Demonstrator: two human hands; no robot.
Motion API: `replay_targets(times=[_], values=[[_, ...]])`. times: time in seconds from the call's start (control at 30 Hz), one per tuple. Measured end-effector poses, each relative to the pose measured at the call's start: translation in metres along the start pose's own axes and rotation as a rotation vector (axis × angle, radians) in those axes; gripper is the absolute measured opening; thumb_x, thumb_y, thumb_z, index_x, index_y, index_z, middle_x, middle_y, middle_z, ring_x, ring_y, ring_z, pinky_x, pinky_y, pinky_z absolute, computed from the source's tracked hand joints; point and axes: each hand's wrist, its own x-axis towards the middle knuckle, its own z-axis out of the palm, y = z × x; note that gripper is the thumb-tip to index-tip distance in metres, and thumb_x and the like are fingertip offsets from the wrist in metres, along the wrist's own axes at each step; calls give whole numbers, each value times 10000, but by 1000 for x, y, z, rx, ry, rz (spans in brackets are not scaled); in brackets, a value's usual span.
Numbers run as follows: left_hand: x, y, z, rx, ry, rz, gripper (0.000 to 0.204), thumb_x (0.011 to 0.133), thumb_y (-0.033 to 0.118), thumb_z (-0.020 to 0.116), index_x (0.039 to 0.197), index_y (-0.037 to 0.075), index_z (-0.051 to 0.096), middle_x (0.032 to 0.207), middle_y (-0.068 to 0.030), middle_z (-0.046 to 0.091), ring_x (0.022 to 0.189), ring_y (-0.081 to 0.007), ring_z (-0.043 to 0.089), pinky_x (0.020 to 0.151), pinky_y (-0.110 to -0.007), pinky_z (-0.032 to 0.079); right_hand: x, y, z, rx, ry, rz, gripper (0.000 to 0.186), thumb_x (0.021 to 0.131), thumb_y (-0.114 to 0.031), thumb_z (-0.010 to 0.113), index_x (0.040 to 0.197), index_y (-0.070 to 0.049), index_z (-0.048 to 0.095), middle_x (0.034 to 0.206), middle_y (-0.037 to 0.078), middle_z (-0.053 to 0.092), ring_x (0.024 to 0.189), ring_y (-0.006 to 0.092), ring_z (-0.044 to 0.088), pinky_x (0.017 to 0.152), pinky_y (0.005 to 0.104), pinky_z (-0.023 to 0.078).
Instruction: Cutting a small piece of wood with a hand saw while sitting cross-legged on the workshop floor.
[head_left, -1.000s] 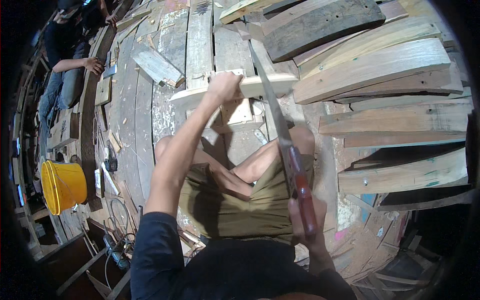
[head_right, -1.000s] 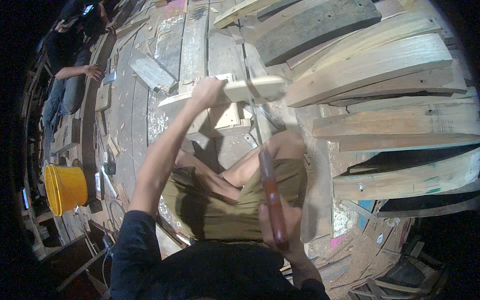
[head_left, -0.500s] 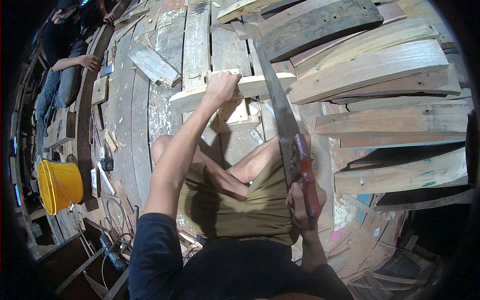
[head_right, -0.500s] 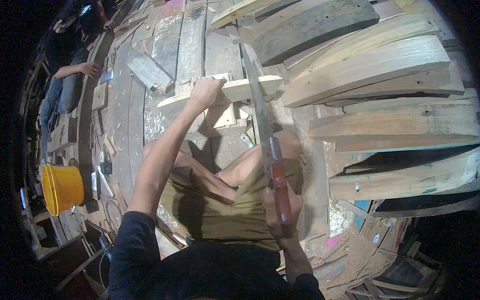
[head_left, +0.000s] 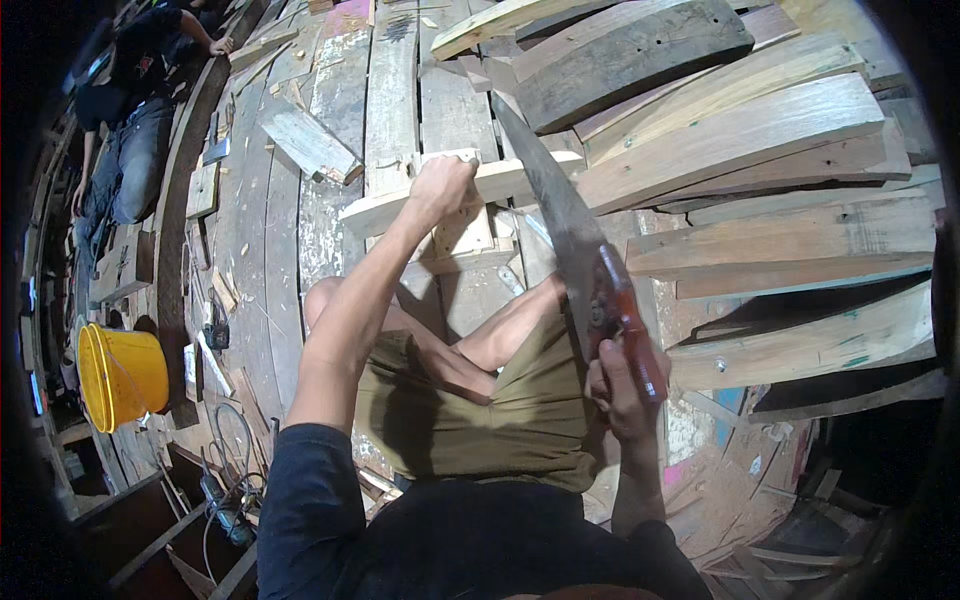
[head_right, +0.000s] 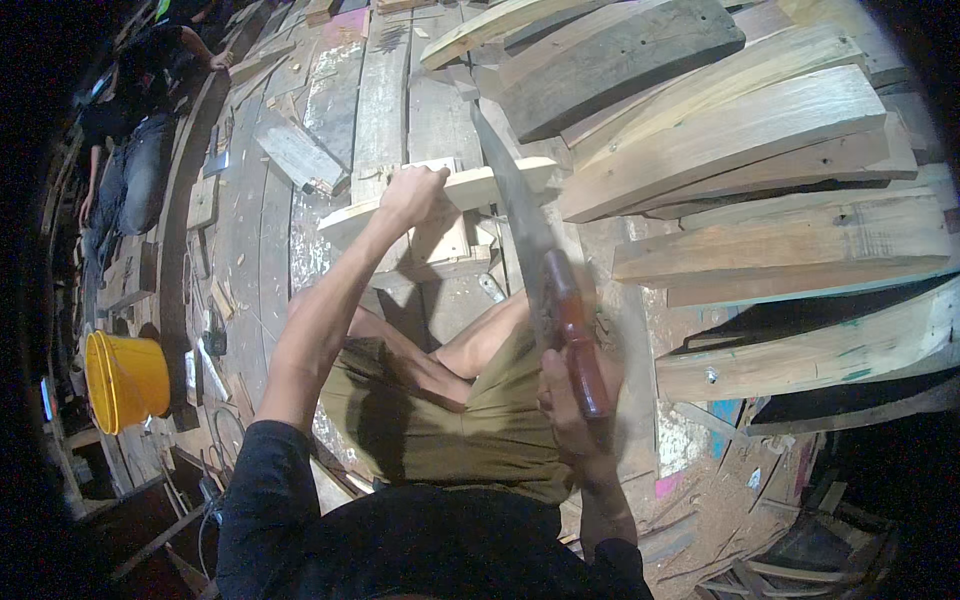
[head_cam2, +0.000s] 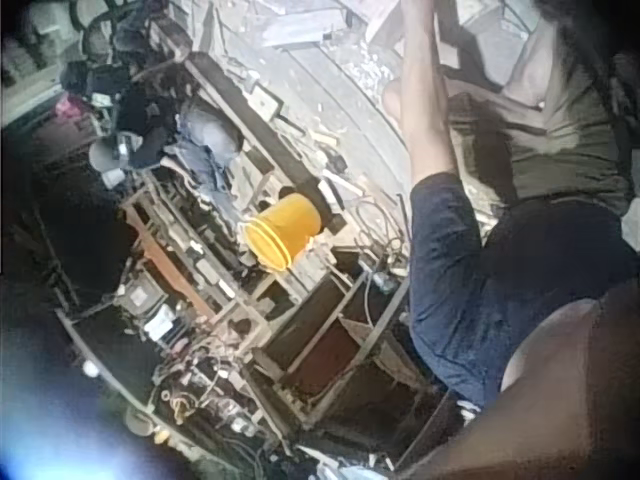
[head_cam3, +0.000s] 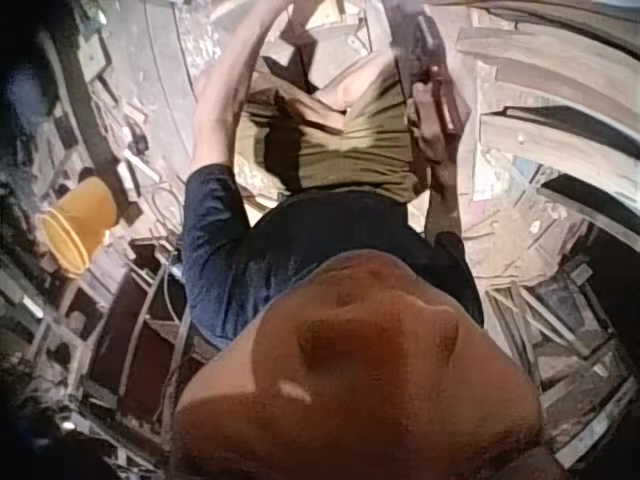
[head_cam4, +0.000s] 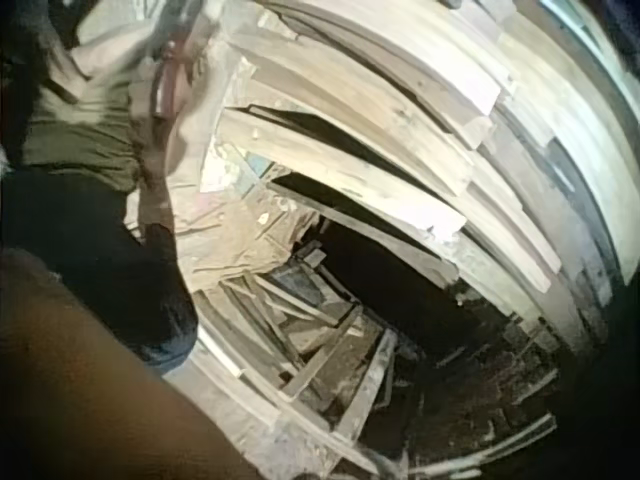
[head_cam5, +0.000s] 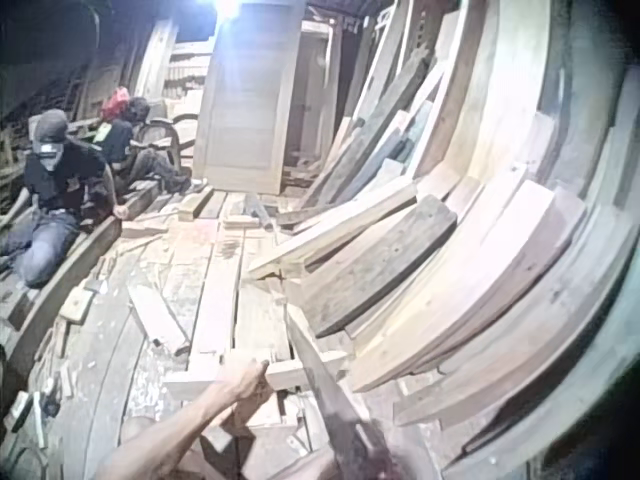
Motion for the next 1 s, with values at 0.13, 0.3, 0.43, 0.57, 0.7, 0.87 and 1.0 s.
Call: replay_targets(times=[0.13,0.3,0.43,0.57,0.7,0.87,1.0], values=[[3,-2,-1,10,32,48,218,837,162,608,1016,46,653,820,-205,682,849,-384,684,721,-492,536,-13,-7,2,-43,-31,74,90,958,-101,564,933,-21,531,557,-8,452,451,57,425,404,226,322],[7,-5,-6,29,-42,25,181,827,144,590,955,44,669,815,-215,679,797,-398,680,685,-477,543,-53,19,-13,-248,-61,-89,78,954,-69,554,967,7,540,562,-5,458,455,65,420,410,224,323],[0,-2,-4,-35,65,99,184,855,120,558,971,27,667,790,-217,676,803,-394,683,683,-493,538,-57,6,-15,-47,-19,22,99,970,-51,521,1043,13,499,553,-9,402,418,70,347,384,238,292],[0,3,2,19,88,75,192,882,100,510,984,19,651,784,-217,673,797,-393,683,687,-502,527,-46,-1,-22,-115,-47,29,172,970,-56,525,1114,39,524,566,-3,427,435,70,381,401,233,304],[-4,-1,5,34,114,65,179,826,80,578,965,26,677,794,-207,688,774,-378,693,689,-454,564,-27,-41,-27,-312,-174,-103,202,902,-64,592,1078,28,554,609,0,508,482,78,466,443,248,363],[-27,23,14,111,111,116,271,829,68,595,1097,39,631,796,-172,700,738,-319,706,667,-425,579,8,-56,-34,-25,-97,171,127,939,-153,632,1009,-75,562,598,-36,468,470,34,424,419,214,319],[-27,37,2,76,101,68,263,835,83,589,1093,39,610,800,-176,689,787,-328,701,673,-440,567,39,17,-26,-193,-109,-119,125,954,-160,605,926,-47,562,622,-16,486,494,65,449,445,242,351]])
